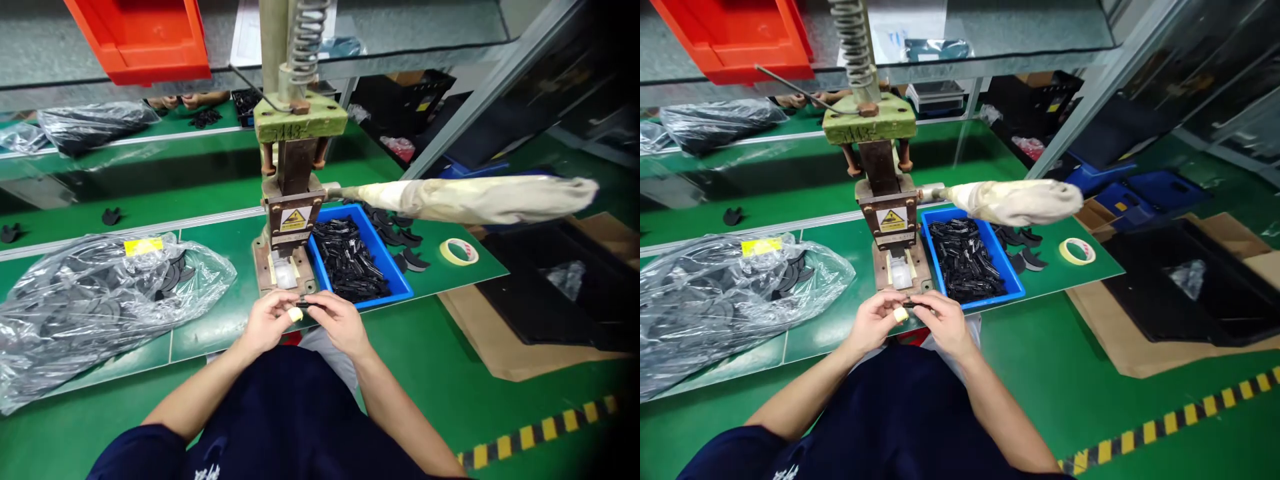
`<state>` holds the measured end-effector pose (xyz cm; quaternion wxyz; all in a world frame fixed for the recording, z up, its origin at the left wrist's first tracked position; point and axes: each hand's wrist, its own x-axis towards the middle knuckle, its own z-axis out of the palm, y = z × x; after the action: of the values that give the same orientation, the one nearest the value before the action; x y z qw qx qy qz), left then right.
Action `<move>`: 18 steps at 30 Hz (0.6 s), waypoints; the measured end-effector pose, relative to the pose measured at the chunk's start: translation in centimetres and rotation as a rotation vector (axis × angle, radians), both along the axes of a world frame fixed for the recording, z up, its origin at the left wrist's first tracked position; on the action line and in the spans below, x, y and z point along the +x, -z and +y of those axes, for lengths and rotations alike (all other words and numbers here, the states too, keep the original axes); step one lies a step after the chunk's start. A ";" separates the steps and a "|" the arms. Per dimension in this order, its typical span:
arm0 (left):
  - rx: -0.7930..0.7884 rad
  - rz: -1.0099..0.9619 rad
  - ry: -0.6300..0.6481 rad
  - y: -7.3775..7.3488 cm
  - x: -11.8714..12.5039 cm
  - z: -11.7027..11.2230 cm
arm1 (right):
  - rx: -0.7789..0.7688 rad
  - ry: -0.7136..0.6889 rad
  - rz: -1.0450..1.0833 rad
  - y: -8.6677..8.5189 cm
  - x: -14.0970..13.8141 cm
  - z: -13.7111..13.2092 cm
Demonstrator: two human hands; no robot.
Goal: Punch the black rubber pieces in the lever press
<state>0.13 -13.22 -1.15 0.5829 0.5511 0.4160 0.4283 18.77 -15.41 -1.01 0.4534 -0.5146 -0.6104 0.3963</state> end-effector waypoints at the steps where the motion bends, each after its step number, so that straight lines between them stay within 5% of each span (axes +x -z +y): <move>1: 0.084 0.037 -0.002 -0.1 -0.2 -0.1 | 0.015 -0.017 0.006 -0.1 -0.3 -0.2; 13: 0.763 0.214 -0.023 0.2 -2.2 -0.4 | -0.011 -0.006 0.061 2.0 -1.2 -0.9; 18: 0.814 0.196 -0.044 0.4 -2.3 -0.3 | -0.024 -0.013 0.072 1.7 -1.4 -0.8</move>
<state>-2.20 -13.54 -1.59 0.2658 0.7658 0.2779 0.5154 17.41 -16.24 -2.69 0.4663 -0.5016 -0.5921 0.4247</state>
